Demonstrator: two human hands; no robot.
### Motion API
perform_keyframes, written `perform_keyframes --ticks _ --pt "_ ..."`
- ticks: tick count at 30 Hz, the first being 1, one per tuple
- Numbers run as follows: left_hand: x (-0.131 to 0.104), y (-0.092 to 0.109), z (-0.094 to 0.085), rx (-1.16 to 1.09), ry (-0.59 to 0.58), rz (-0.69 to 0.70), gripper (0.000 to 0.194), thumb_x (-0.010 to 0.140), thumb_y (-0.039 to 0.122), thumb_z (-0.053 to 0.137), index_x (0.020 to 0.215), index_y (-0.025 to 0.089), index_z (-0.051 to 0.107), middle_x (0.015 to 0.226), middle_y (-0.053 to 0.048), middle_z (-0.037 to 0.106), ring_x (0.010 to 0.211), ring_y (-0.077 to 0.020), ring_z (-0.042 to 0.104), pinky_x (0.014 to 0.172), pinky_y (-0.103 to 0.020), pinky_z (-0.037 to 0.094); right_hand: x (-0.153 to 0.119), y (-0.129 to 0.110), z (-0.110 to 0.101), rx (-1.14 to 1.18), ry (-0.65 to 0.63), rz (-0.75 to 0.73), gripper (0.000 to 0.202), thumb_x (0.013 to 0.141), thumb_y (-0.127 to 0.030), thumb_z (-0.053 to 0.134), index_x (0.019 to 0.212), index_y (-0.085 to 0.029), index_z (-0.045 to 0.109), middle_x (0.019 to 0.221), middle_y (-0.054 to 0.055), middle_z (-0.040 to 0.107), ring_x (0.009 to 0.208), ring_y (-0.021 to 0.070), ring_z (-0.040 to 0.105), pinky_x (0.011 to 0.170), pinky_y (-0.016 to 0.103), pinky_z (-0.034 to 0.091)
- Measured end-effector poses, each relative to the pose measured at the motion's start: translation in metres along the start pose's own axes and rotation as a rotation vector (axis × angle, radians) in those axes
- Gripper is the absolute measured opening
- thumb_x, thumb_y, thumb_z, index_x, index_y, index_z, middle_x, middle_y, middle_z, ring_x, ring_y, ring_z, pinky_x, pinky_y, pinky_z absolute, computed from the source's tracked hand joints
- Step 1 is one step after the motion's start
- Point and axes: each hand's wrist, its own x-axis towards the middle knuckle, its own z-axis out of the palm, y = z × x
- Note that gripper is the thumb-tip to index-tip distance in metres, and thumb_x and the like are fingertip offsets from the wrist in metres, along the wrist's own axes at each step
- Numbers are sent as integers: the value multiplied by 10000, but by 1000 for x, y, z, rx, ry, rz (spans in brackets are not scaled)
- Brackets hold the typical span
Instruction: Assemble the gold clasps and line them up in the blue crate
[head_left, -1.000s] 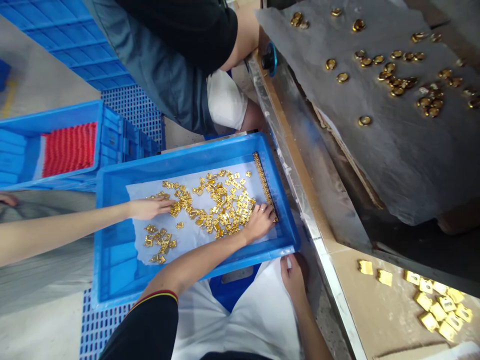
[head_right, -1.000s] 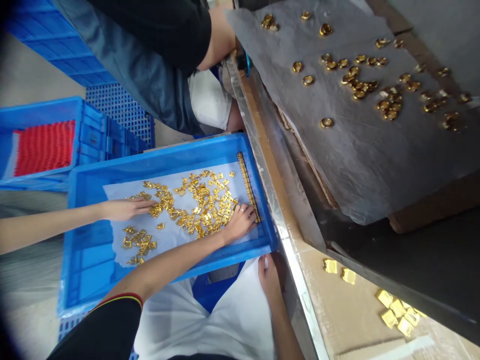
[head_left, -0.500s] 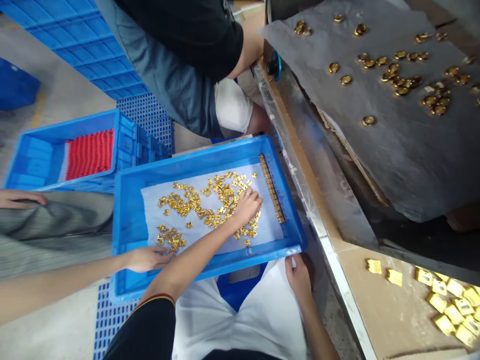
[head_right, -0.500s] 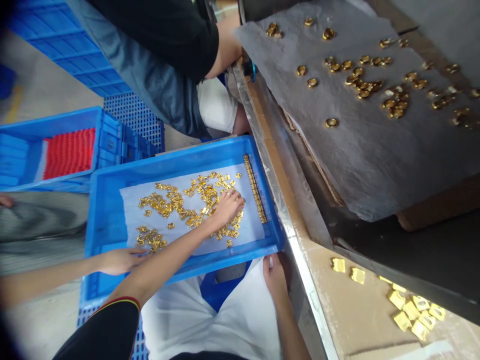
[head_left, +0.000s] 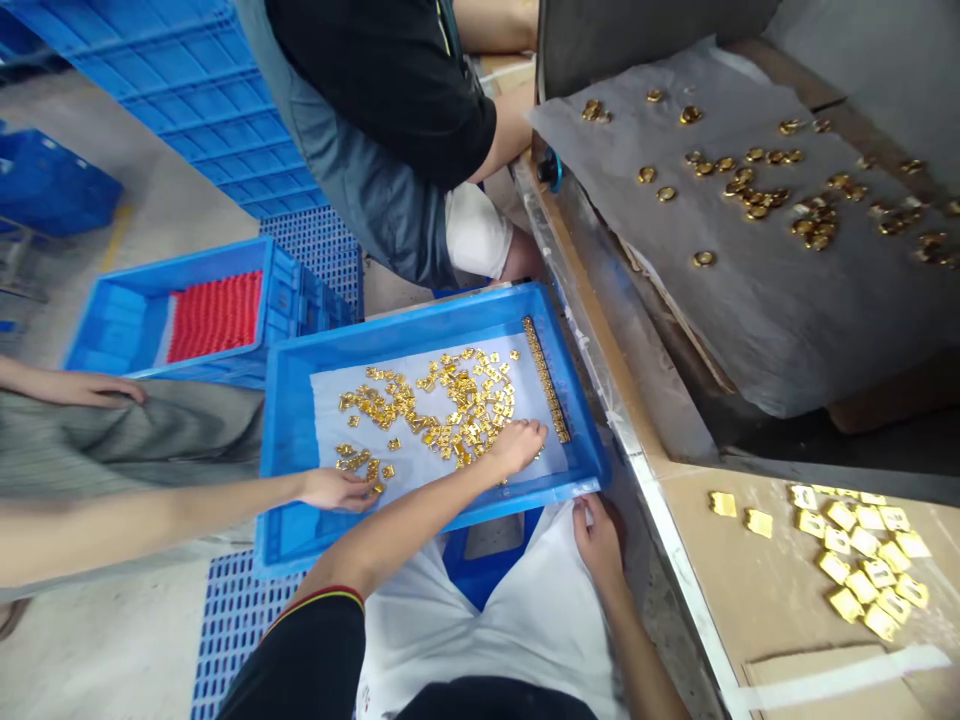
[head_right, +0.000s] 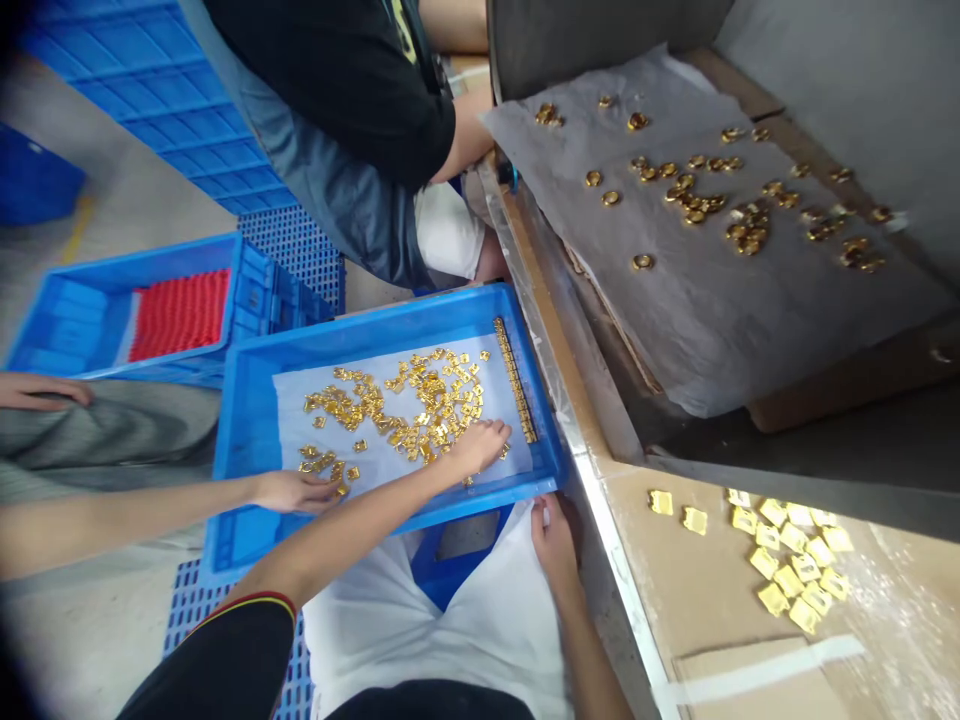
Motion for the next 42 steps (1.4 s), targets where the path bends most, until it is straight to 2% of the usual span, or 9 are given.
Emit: perform_keyframes --ticks 7,13,17,21,27,33,36,42 --pt "-15 27 -2 -139 -77 -10 210 973 213 526 1124 137 652 1074 -138 726 969 -240 729 805 -304 559 -7 -7 -10 38 -19 -32 299 887 -353 438 911 -206 698 907 96 775 860 233 725 725 310 581" --pt "-3 40 -1 -240 -78 -66 196 959 236 579 1093 141 685 1111 -148 728 988 -244 730 805 -286 557 -8 -5 -10 53 -17 -43 289 892 -348 439 902 -210 692 895 93 772 855 231 722 734 314 582" --pt "5 40 3 -256 -85 -81 192 949 197 576 1080 135 702 1132 -158 724 1002 -250 723 834 -305 566 -9 -1 -8 47 -13 -36 288 898 -339 437 927 -213 695 906 92 771 868 236 719 733 321 581" --pt "4 37 4 -254 -94 -34 229 939 161 570 1127 155 701 1128 -136 727 1036 -236 715 867 -288 560 -7 0 -4 34 -22 -31 294 906 -335 425 906 -214 692 889 90 769 846 232 718 736 314 577" --pt "-1 29 7 -219 -62 16 302 936 227 601 1231 212 664 1147 -107 723 1065 -250 706 884 -318 560 -3 -3 1 14 -46 -59 292 909 -338 427 875 -231 697 892 86 757 868 241 702 795 329 568" --pt "6 28 20 -160 -8 29 292 968 345 579 1130 127 685 1073 -171 728 1078 -300 684 941 -401 535 -2 -2 3 -20 -35 -71 296 912 -341 426 890 -236 702 901 102 758 864 253 701 798 344 570" --pt "13 30 27 -140 9 50 282 958 325 600 1093 95 689 1055 -190 733 1047 -308 688 919 -412 529 -2 -1 3 -36 -31 -73 314 924 -349 417 904 -230 707 913 107 763 868 250 707 793 339 572" --pt "19 28 36 -114 33 79 235 962 290 591 1065 108 700 1015 -173 746 1011 -288 700 909 -403 518 -2 1 4 -46 -37 -62 319 935 -356 428 944 -225 718 951 109 768 904 252 713 805 338 574"
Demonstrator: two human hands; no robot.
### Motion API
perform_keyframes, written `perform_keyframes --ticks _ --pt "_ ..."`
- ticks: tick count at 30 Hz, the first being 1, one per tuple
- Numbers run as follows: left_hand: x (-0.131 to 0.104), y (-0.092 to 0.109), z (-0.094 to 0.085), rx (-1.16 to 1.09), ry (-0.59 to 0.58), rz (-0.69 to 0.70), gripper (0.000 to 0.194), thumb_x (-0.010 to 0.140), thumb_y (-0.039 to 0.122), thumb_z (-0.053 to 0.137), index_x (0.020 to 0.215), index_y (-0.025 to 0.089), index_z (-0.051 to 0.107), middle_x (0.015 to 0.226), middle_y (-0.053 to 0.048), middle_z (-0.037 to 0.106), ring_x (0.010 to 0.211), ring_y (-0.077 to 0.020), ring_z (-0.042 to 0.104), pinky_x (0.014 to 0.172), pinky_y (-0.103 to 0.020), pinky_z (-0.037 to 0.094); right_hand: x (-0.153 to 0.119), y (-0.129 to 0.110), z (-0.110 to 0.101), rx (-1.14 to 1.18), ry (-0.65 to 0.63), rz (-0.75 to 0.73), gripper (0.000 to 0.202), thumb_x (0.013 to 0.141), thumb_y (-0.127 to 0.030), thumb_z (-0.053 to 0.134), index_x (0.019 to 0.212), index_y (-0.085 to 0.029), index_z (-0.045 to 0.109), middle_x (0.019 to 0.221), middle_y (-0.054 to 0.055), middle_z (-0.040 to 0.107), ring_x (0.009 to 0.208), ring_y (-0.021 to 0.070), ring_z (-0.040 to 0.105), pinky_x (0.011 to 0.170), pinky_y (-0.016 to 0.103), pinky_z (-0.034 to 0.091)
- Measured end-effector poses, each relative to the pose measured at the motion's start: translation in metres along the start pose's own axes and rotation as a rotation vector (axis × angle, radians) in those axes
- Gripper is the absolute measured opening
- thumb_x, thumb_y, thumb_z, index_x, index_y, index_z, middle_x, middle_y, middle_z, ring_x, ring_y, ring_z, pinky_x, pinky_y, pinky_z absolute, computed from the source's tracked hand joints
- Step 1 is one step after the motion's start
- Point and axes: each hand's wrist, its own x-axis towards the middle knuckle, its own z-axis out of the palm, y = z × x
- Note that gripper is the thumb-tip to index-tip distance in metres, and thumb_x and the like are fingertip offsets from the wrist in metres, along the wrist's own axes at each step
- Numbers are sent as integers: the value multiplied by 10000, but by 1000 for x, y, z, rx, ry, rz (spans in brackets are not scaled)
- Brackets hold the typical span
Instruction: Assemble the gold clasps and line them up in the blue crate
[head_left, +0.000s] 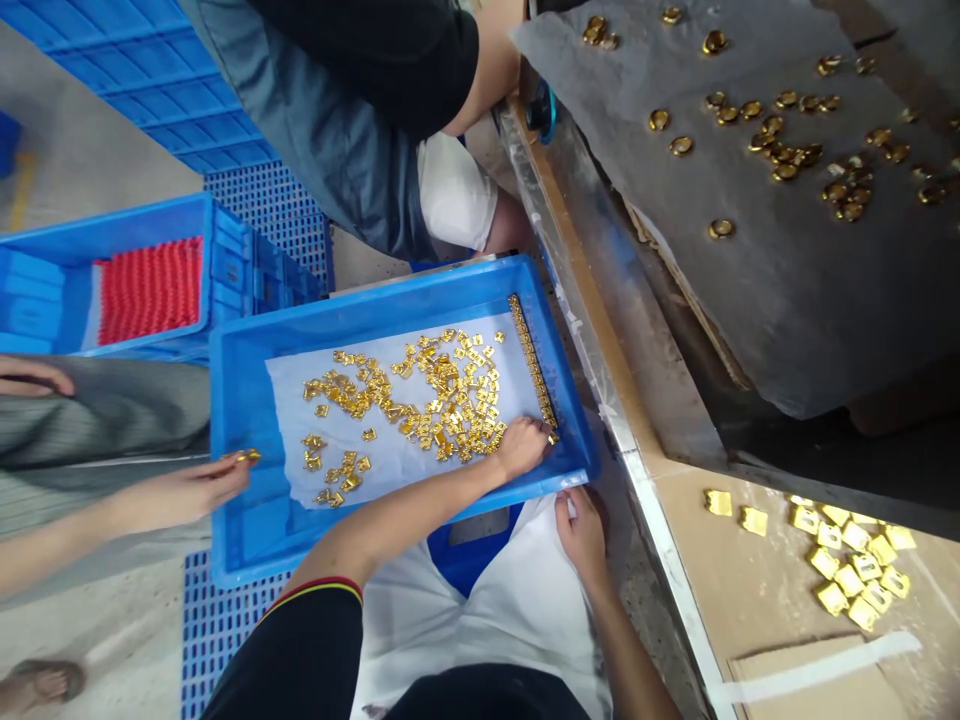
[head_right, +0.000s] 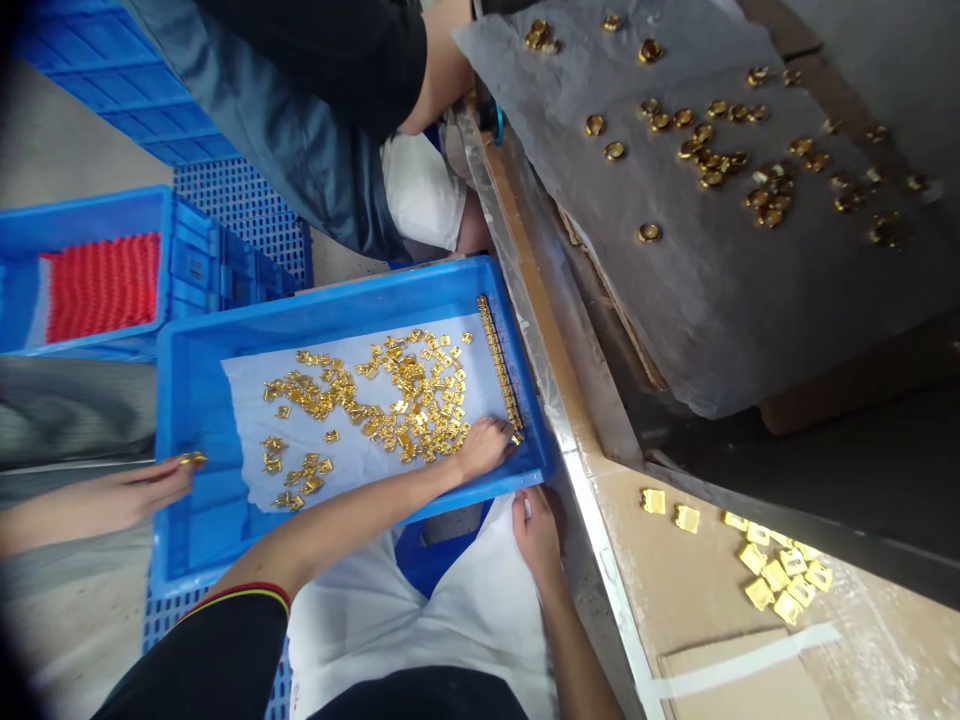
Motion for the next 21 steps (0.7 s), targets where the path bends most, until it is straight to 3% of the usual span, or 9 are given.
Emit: perform_keyframes --ticks 12,21 --pt "0 -4 -6 14 35 13 220 958 306 606 1031 123 703 1010 -156 739 977 -276 685 887 -389 517 -2 3 -2 71 13 35 286 908 -363 460 933 -217 704 902 96 767 863 249 716 779 326 578" --pt "-50 -71 -24 53 128 -28 186 990 261 522 1058 166 667 1038 -119 673 1030 -275 588 914 -408 473 -9 2 -6 149 -7 106 305 937 -374 437 965 -215 696 914 83 778 821 227 728 630 276 574"
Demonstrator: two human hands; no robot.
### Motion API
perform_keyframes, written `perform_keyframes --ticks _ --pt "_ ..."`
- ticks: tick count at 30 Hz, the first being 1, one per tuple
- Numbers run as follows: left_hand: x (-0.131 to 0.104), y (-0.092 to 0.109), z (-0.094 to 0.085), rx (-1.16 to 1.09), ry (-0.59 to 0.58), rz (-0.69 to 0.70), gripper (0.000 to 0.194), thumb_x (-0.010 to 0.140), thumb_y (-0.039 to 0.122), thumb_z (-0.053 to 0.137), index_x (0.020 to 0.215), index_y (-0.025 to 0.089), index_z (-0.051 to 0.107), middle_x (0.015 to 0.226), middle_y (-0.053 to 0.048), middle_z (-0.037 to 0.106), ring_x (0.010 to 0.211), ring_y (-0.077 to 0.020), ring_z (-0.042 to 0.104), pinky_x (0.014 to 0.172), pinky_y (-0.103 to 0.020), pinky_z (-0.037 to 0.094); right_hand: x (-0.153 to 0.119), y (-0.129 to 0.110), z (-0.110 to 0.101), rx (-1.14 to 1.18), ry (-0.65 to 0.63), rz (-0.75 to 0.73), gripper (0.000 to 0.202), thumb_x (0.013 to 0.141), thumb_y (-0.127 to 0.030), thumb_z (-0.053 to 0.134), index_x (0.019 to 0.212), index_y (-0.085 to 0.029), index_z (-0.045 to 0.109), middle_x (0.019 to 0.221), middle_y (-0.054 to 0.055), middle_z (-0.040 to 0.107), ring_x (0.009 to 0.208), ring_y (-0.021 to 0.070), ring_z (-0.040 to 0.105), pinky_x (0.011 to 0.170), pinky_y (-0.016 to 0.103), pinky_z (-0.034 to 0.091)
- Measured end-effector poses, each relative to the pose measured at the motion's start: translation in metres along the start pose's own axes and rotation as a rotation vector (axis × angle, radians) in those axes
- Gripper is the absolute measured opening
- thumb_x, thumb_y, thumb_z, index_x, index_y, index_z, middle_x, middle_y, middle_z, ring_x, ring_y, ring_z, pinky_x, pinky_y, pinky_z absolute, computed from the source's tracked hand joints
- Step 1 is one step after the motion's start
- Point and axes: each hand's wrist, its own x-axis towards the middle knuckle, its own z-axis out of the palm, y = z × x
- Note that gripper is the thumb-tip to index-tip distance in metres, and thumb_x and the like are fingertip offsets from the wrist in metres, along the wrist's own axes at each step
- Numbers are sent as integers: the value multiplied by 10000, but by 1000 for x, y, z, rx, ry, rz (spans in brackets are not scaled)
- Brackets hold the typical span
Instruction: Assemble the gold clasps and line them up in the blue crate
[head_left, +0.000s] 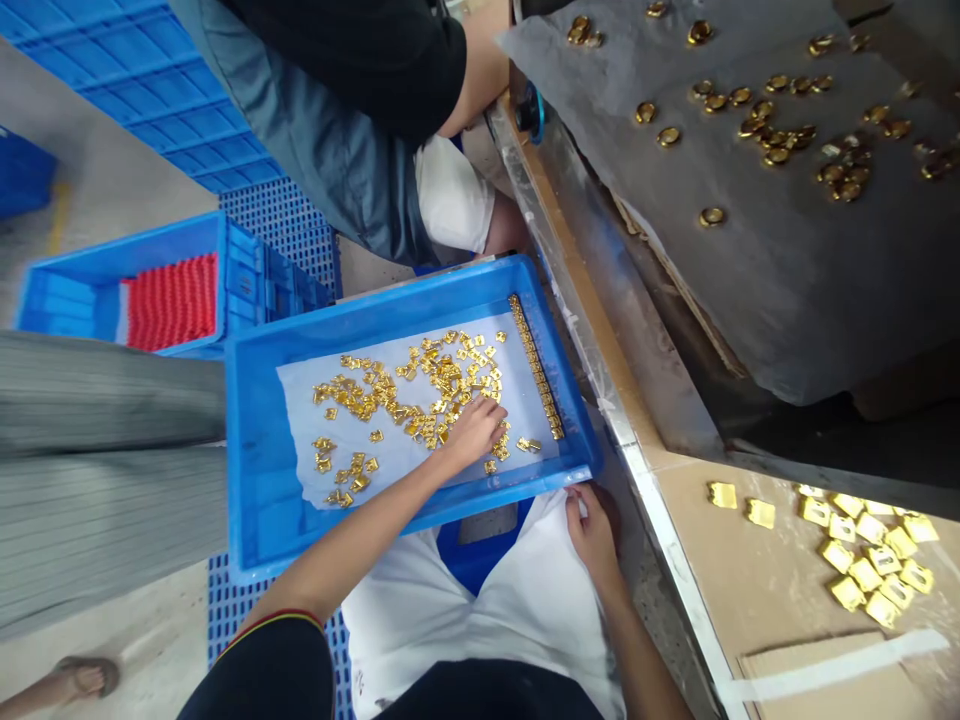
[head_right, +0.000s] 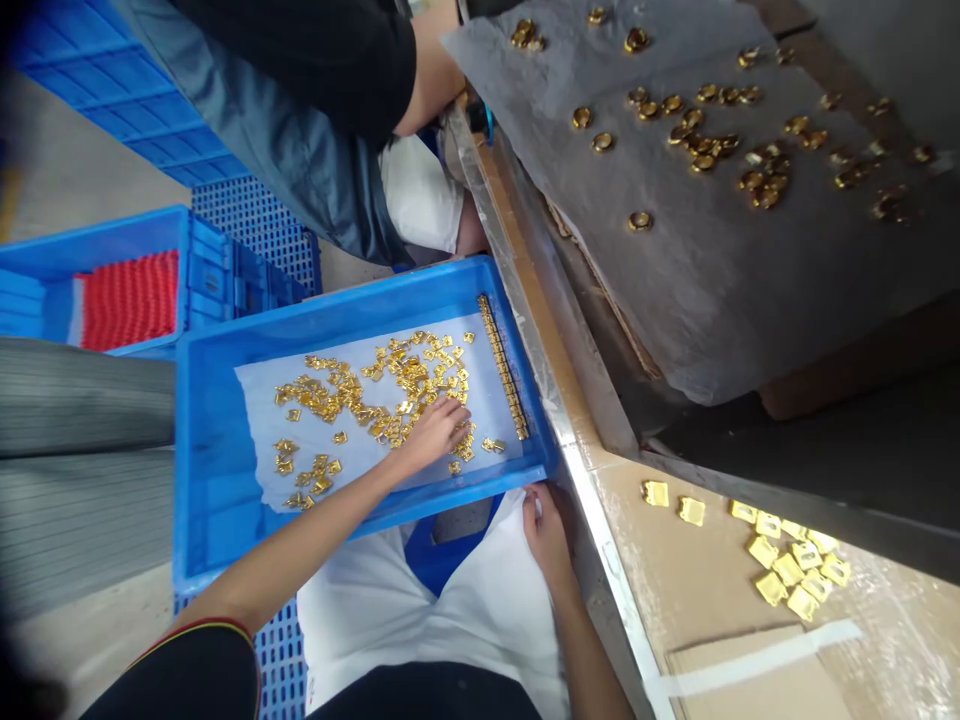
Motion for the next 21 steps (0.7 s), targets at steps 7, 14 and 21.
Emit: perform_keyframes --ticks 7,14,21 --pt "-1 -8 7 66 -1 67 133 956 212 547 943 178 674 1023 -120 614 1034 -292 507 867 -423 439 1 -4 -1 0 -16 9 282 928 -364 458 956 -216 696 895 75 774 802 221 723 602 263 561" --pt "17 6 13 104 -11 120 121 960 222 556 941 184 670 1027 -120 597 1038 -290 494 864 -417 425 3 -4 0 -38 -2 -21 279 926 -353 453 947 -223 698 874 70 767 807 222 721 627 269 559" --pt "22 20 8 137 12 105 260 941 76 518 1065 236 681 1127 -95 620 1075 -263 518 902 -393 424 2 -4 1 -66 30 -62 265 920 -338 457 901 -235 700 859 64 763 836 227 715 750 299 571"
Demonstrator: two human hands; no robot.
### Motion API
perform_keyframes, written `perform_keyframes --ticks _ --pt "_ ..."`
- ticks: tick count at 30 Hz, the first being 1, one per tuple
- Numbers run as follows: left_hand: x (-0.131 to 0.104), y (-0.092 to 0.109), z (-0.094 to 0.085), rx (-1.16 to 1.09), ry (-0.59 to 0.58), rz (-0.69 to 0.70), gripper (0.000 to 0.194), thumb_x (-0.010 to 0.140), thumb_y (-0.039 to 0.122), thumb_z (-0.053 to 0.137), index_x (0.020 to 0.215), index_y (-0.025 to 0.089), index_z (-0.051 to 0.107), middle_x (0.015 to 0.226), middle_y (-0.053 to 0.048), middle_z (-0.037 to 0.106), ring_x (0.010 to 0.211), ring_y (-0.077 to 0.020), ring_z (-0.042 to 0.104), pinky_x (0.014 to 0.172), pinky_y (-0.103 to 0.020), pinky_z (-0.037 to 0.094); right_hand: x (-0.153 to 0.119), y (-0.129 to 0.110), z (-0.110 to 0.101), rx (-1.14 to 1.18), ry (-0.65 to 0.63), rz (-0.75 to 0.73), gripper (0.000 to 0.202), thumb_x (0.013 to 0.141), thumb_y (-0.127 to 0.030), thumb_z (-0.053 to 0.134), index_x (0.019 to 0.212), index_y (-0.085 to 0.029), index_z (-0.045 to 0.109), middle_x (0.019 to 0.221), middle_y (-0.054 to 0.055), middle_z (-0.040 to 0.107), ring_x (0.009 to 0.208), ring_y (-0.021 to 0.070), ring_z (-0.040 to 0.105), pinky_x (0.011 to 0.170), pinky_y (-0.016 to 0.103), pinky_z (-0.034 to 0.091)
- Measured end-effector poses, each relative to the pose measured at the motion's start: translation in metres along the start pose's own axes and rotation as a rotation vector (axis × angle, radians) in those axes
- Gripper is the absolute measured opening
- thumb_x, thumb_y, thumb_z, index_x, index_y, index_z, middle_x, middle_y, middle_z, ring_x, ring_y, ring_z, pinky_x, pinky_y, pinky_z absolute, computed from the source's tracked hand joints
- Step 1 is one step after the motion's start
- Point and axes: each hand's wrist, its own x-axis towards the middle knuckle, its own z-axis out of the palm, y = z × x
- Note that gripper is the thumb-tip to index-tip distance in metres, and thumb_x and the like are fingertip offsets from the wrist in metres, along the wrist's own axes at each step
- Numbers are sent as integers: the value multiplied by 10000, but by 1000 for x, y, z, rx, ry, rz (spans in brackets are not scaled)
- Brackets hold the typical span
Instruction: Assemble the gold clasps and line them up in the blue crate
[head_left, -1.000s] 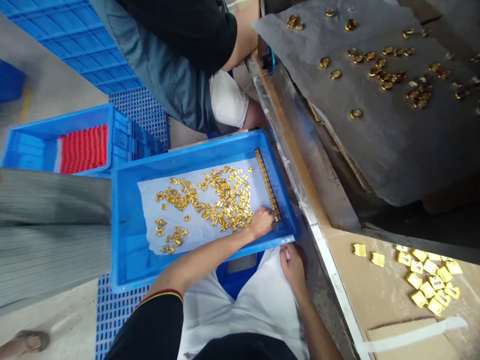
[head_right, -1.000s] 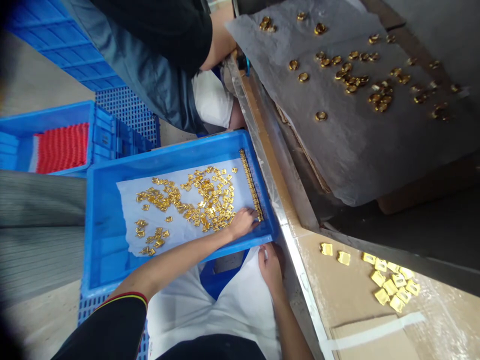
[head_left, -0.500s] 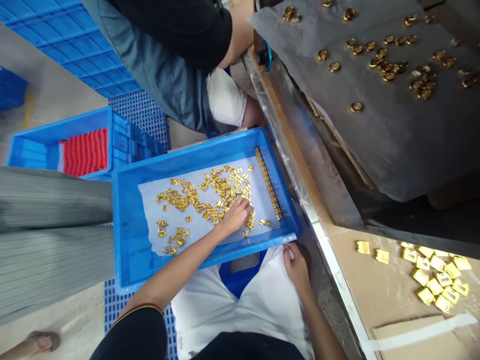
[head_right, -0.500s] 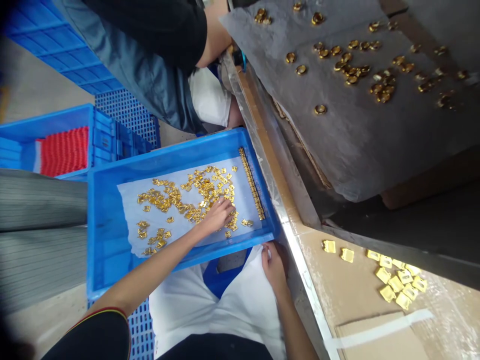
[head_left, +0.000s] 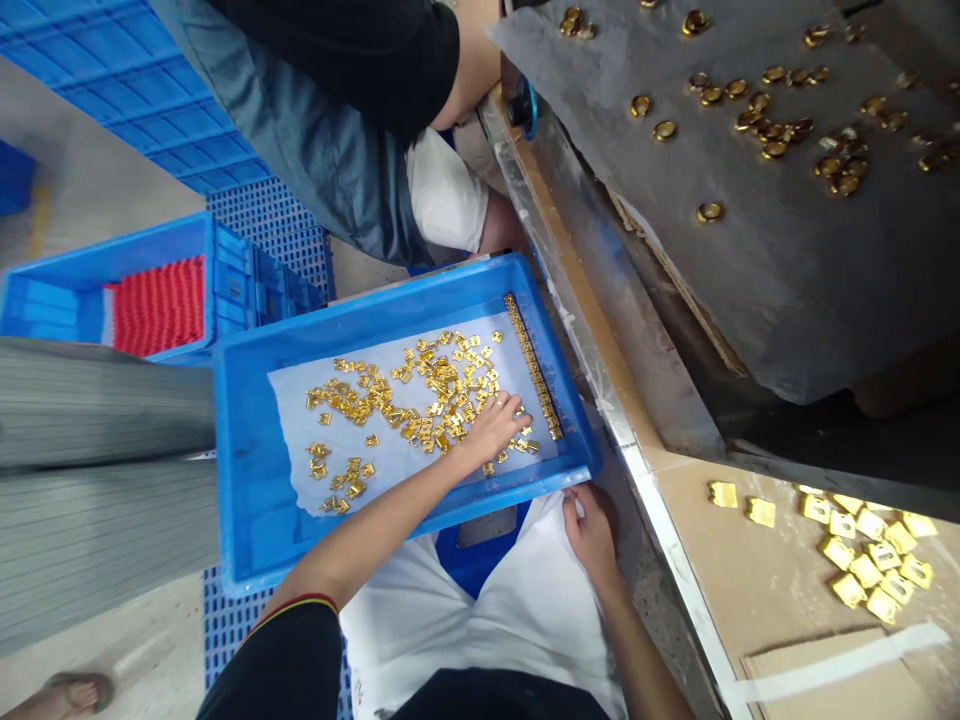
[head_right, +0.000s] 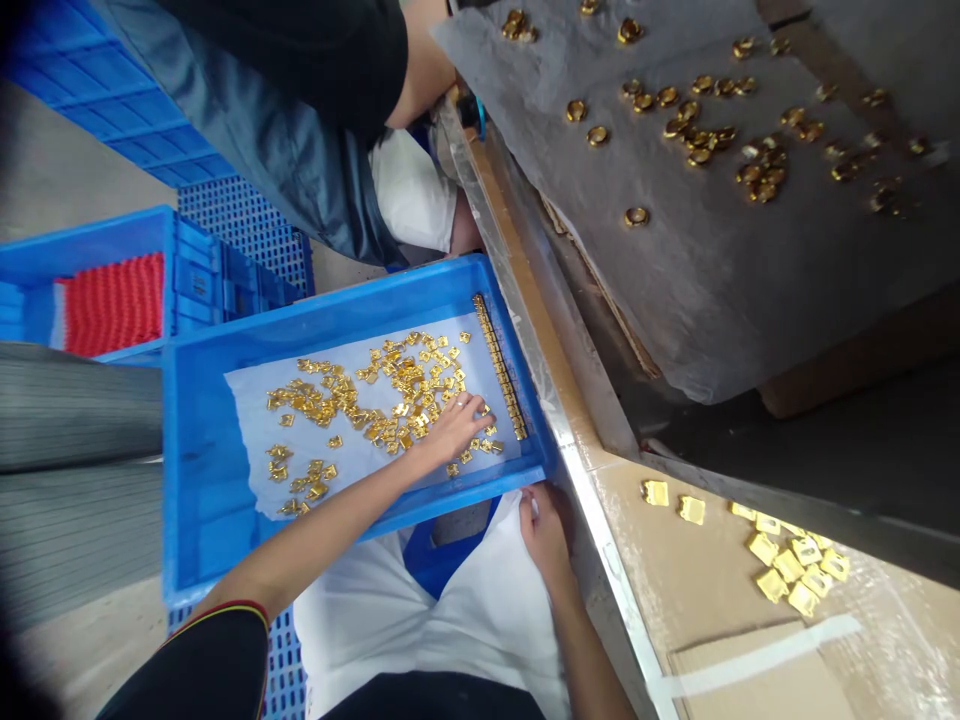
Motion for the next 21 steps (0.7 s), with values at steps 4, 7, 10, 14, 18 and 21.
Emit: perform_keyframes --ticks 4,7,10,14,18,21 --pt "-4 12 -1 25 29 -108 211 997 239 506 1099 172 679 1086 -140 635 1068 -298 526 886 -424 425 1 -1 1 3 0 -14 287 937 -327 428 912 -240 700 855 56 765 819 220 711 725 286 567" --pt "2 24 5 41 28 -171 385 1001 431 512 1055 102 704 1011 -179 655 1060 -334 533 881 -452 422 3 -1 2 8 -11 -32 278 931 -330 440 909 -243 703 864 58 762 840 226 708 763 297 566" --pt "12 32 11 53 14 -193 400 991 417 541 1010 63 726 980 -201 670 1054 -344 547 866 -455 417 4 -2 3 12 -19 -48 274 923 -327 446 910 -243 707 885 63 763 863 229 708 790 305 566" --pt "16 35 16 50 -9 -130 248 963 295 604 1001 91 738 1009 -190 686 1062 -328 558 850 -438 408 1 0 1 17 -19 -45 272 923 -306 444 924 -241 708 894 61 766 860 223 711 784 304 575" --pt "12 36 18 27 -36 -14 171 965 215 584 994 142 736 984 -157 695 1040 -298 563 828 -416 395 -2 2 0 21 -7 -25 279 931 -294 437 957 -238 709 910 60 767 861 217 715 775 304 584" --pt "11 37 19 3 -49 61 164 979 207 566 996 187 727 958 -115 697 1013 -265 566 828 -393 387 -2 2 0 20 -7 -15 276 934 -302 442 949 -236 709 913 62 768 863 215 720 777 301 587"
